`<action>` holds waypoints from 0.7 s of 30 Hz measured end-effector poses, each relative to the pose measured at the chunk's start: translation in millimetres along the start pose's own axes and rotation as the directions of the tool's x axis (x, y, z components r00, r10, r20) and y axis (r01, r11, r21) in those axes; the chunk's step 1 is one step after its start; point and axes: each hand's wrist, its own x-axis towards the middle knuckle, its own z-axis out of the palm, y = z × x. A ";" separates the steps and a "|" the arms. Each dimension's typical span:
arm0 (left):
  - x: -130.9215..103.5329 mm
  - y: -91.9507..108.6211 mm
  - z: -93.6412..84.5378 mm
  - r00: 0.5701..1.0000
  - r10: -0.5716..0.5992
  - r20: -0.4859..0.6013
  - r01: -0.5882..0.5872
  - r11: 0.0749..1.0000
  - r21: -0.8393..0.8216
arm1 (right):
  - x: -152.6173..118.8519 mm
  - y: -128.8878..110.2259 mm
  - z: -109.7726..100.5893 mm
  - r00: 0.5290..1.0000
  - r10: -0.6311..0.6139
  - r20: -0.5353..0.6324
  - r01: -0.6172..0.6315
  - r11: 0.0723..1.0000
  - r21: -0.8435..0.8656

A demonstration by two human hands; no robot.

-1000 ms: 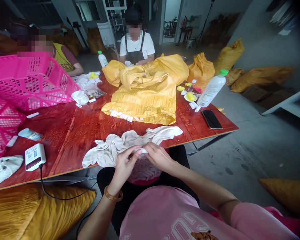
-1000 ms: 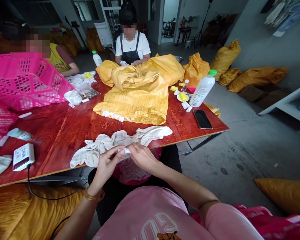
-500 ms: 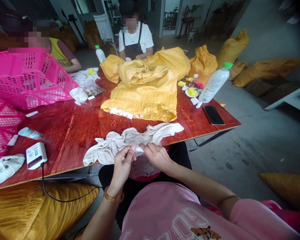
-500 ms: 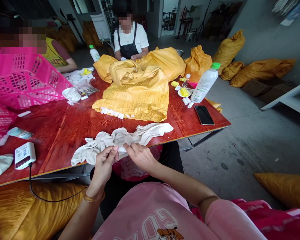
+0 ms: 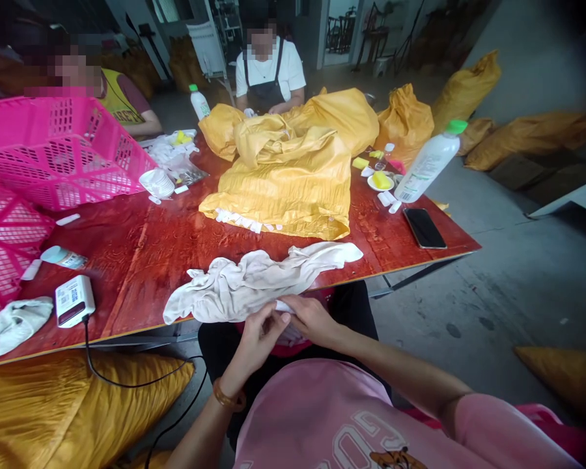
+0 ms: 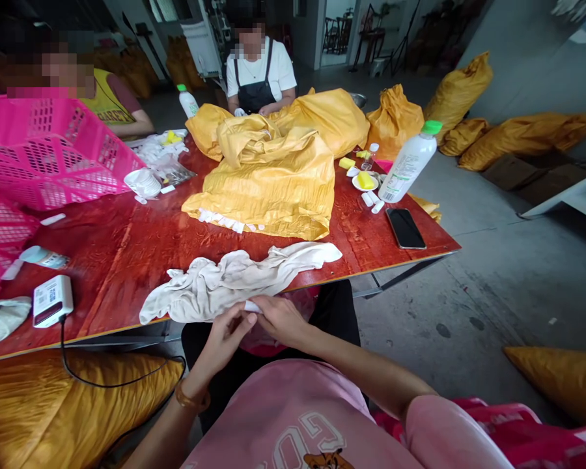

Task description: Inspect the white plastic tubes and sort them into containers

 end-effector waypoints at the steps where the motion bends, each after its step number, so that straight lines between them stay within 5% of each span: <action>1: 5.2 -3.1 -9.2 0.998 0.005 0.064 -0.008 0.999 0.046 | -2.9 6.7 7.6 0.998 0.042 0.040 -0.045 0.996 0.075; 3: 18.7 -10.1 -32.3 0.999 0.005 0.039 -0.011 0.989 0.149 | -9.4 22.6 19.1 0.977 0.159 0.139 -0.178 0.975 0.136; 5: 32.3 -16.9 -56.3 0.990 0.009 -0.143 0.026 0.971 0.237 | -13.7 38.3 16.8 0.940 0.256 0.225 -0.286 0.951 0.115; 7: 41.9 -22.8 -74.0 0.960 0.024 -0.277 0.061 0.954 0.294 | -10.8 50.0 -3.5 0.920 0.270 0.283 -0.315 0.941 0.126; 9: 46.6 -27.9 -81.4 0.956 0.035 -0.290 0.062 0.945 0.320 | 3.5 58.7 -36.5 0.922 0.254 0.293 -0.329 0.913 0.243; 13: 48.9 -35.9 -75.5 0.971 0.022 -0.236 0.050 0.954 0.296 | 67.7 81.4 -100.6 0.873 0.465 0.149 -0.473 0.727 0.498; 17: 48.5 -43.7 -77.8 0.981 0.007 -0.193 0.050 0.956 0.289 | 150.7 105.3 -150.7 0.860 0.510 0.025 -0.463 0.758 0.460; 19: 49.3 -50.3 -86.2 0.978 -0.011 -0.207 0.073 0.952 0.296 | 186.3 109.4 -181.2 0.904 0.400 -0.152 -0.337 0.884 0.324; 21: 53.0 -59.0 -94.3 0.964 -0.029 -0.264 0.112 0.946 0.303 | 212.6 107.9 -212.1 0.934 0.153 -0.323 -0.160 0.987 0.005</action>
